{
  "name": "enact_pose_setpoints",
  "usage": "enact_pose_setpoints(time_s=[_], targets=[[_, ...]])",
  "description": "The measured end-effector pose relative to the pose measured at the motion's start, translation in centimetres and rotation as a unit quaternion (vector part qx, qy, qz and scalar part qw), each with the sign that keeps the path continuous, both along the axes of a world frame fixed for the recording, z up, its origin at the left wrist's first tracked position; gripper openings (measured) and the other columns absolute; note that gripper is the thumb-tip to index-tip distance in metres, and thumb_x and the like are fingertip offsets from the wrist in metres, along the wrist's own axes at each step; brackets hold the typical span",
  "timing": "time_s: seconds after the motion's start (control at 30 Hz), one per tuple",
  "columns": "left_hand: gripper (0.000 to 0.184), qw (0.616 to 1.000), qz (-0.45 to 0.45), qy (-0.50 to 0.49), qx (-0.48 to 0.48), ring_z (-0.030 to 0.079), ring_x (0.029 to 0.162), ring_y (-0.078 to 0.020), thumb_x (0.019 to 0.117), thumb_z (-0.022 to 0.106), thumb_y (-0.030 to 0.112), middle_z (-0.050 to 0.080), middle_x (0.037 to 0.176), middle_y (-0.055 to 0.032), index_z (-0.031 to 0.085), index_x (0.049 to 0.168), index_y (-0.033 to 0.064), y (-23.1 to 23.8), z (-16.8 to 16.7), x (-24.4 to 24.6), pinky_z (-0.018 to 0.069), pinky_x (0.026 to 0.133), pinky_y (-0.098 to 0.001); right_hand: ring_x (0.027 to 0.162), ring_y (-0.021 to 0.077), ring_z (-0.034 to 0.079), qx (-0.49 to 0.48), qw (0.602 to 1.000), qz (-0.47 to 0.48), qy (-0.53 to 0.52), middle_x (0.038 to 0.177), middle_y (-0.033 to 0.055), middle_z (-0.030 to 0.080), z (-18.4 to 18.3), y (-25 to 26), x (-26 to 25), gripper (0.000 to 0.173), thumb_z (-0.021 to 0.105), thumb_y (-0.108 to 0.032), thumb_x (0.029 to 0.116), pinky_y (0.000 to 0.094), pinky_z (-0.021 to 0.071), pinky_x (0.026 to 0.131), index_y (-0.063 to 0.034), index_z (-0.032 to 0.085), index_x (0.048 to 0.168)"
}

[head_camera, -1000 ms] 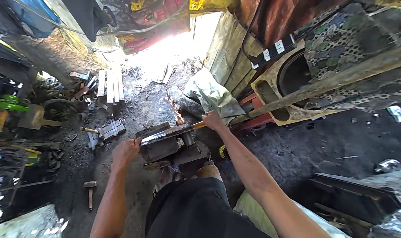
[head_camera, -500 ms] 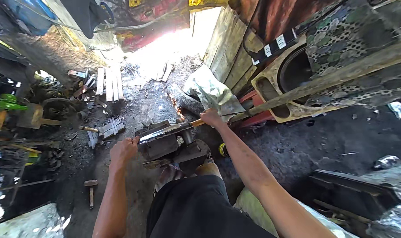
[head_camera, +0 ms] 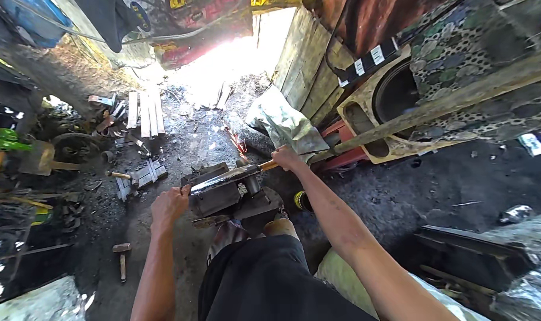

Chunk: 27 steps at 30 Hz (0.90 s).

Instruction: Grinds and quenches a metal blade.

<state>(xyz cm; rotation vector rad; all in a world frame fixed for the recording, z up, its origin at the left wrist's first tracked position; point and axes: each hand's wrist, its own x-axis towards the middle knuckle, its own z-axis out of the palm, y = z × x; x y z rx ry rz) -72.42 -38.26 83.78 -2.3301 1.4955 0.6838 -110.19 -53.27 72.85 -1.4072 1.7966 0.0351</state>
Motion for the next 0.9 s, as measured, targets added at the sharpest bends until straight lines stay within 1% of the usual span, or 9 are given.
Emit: enact_pose_setpoints(time_s=[0.03,0.2,0.3,0.37,0.43,0.57,0.67,0.8,0.9], targets=[[0.069,1.000,-0.004,0.007,0.002,0.070,0.101,-0.0403,0.1046,0.029,0.065,0.072,0.099,-0.0191,0.070,0.097,0.0108,-0.1,-0.5,-0.5,0.0525,0.078,-0.0653,0.113,0.0444,0.065,0.005,1.000,0.003,0.012,0.117,0.0263,0.069,-0.1,-0.5,-0.7,0.043,0.048,-0.035,0.1051,0.0688,0.0502,0.093,-0.0004,0.073,0.107],[0.072,1.000,-0.001,-0.005,0.019,0.071,0.101,-0.0408,0.1040,0.026,0.067,0.072,0.098,-0.0192,0.070,0.098,0.0096,0.6,-0.6,0.4,0.0533,0.079,-0.0649,0.113,0.0435,0.066,-0.001,1.000,0.002,0.020,0.117,0.0259,0.069,0.2,-0.5,0.3,0.042,0.050,-0.036,0.1036,0.0683,0.0506,0.092,-0.0007,0.073,0.106],[0.071,1.000,-0.004,-0.010,0.014,0.070,0.100,-0.0413,0.1048,0.027,0.065,0.072,0.098,-0.0210,0.069,0.097,0.0083,0.6,-0.1,0.4,0.0523,0.078,-0.0652,0.118,0.0450,0.063,0.013,1.000,0.006,0.007,0.123,0.0269,0.067,0.3,-0.6,1.0,0.043,0.048,-0.036,0.1052,0.0686,0.0494,0.096,-0.0016,0.072,0.114],[0.072,1.000,-0.014,-0.002,0.009,0.070,0.099,-0.0397,0.1042,0.026,0.066,0.071,0.096,-0.0193,0.069,0.095,0.0091,0.5,-0.4,-0.1,0.0524,0.077,-0.0641,0.111,0.0442,0.066,0.000,1.000,-0.006,0.000,0.114,0.0264,0.069,-0.7,-1.1,0.1,0.042,0.050,-0.036,0.1035,0.0689,0.0508,0.091,-0.0010,0.073,0.109],[0.075,1.000,-0.016,-0.005,0.018,0.071,0.099,-0.0393,0.1034,0.024,0.069,0.072,0.096,-0.0186,0.069,0.095,0.0094,0.9,-0.6,0.1,0.0536,0.078,-0.0635,0.111,0.0443,0.066,0.001,1.000,0.000,0.003,0.113,0.0265,0.070,-1.2,-1.6,0.1,0.042,0.052,-0.037,0.1028,0.0690,0.0507,0.091,-0.0007,0.073,0.108],[0.073,0.999,0.003,-0.022,0.029,0.071,0.102,-0.0394,0.1042,0.026,0.067,0.072,0.100,-0.0194,0.069,0.097,0.0082,1.3,0.2,0.6,0.0532,0.079,-0.0637,0.116,0.0443,0.064,0.006,0.999,0.037,-0.002,0.118,0.0263,0.069,-1.2,-1.6,1.4,0.043,0.050,-0.036,0.1046,0.0678,0.0494,0.095,-0.0001,0.073,0.108],[0.073,1.000,-0.003,-0.011,0.020,0.071,0.099,-0.0389,0.1038,0.025,0.067,0.072,0.096,-0.0183,0.068,0.094,0.0092,1.3,0.0,0.0,0.0533,0.077,-0.0627,0.112,0.0436,0.066,0.010,1.000,0.018,-0.007,0.116,0.0262,0.069,-1.9,-1.9,0.6,0.042,0.051,-0.035,0.1035,0.0678,0.0505,0.092,-0.0004,0.072,0.111],[0.072,1.000,0.005,-0.019,0.023,0.071,0.100,-0.0384,0.1042,0.025,0.066,0.072,0.097,-0.0186,0.069,0.095,0.0091,1.4,0.6,0.4,0.0537,0.078,-0.0626,0.116,0.0431,0.064,0.023,0.999,0.029,0.000,0.118,0.0255,0.069,-0.6,-2.0,1.6,0.041,0.052,-0.036,0.1032,0.0671,0.0495,0.095,-0.0009,0.073,0.109],[0.072,1.000,0.008,-0.008,0.020,0.071,0.097,-0.0384,0.1041,0.025,0.067,0.071,0.094,-0.0182,0.067,0.092,0.0092,1.4,0.5,0.3,0.0532,0.076,-0.0625,0.116,0.0434,0.064,0.017,1.000,0.010,-0.020,0.118,0.0262,0.068,-1.8,-2.0,1.2,0.040,0.054,-0.034,0.1019,0.0677,0.0495,0.095,0.0000,0.071,0.112]])
